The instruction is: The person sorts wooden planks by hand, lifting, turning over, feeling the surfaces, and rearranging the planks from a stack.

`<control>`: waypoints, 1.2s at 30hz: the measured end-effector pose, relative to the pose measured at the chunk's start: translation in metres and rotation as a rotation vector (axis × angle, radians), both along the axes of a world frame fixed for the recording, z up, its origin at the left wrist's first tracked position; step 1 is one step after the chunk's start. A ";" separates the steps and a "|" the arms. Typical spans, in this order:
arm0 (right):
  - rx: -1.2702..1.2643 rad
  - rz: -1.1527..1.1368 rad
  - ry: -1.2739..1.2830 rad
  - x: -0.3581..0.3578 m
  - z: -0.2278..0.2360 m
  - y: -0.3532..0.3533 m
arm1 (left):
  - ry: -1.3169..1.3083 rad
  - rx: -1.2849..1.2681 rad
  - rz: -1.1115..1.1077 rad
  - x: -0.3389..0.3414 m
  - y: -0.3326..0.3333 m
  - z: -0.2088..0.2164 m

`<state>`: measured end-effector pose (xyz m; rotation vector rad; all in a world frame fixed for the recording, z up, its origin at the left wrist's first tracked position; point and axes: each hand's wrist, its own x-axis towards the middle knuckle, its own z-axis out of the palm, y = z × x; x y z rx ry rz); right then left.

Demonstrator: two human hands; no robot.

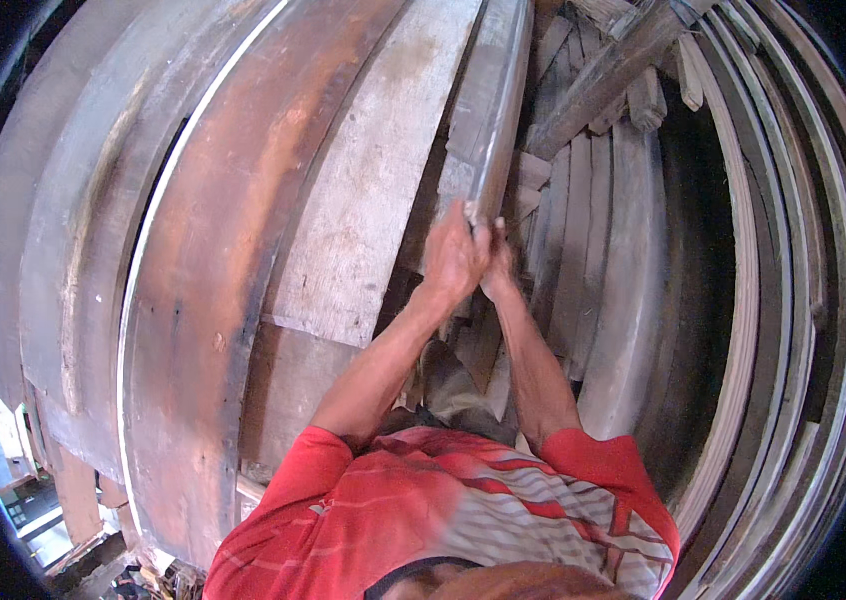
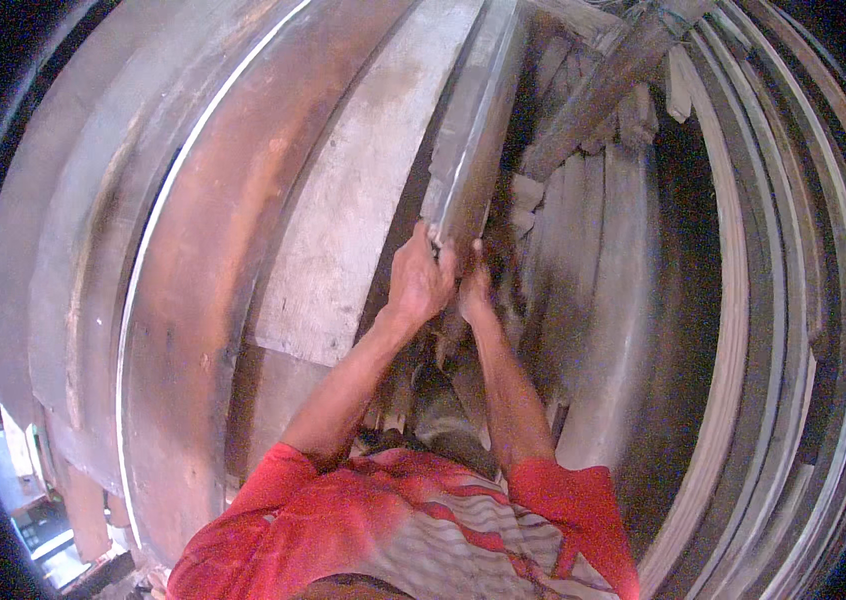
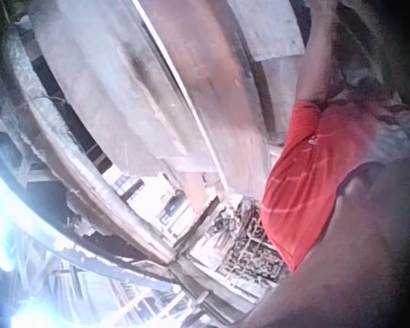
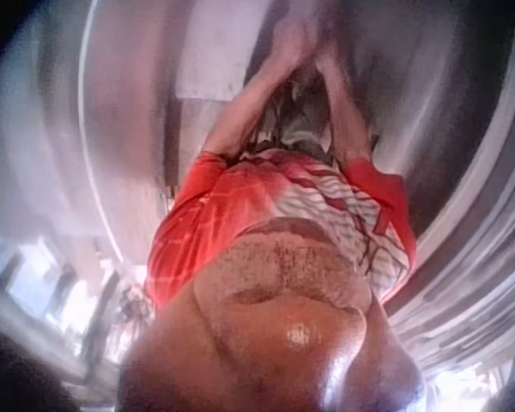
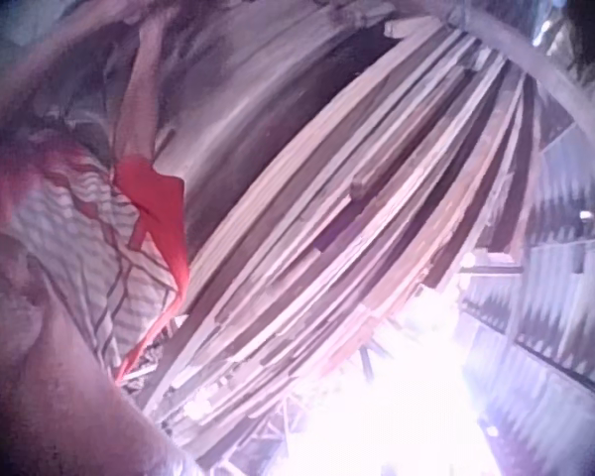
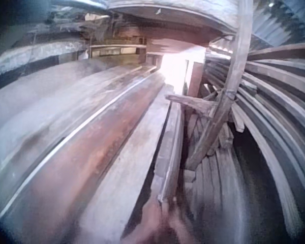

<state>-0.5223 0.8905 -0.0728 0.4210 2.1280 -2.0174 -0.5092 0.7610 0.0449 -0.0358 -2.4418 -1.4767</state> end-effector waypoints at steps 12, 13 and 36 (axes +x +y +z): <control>-0.139 -0.262 -0.317 -0.056 -0.062 0.011 | -0.300 0.097 -0.026 0.006 -0.032 -0.051; -0.045 -0.279 -0.371 -0.051 -0.038 -0.006 | -0.305 0.145 -0.030 0.006 -0.033 -0.052; -0.051 -0.021 -0.172 0.158 0.049 -0.083 | -0.496 0.073 0.127 0.176 -0.176 0.030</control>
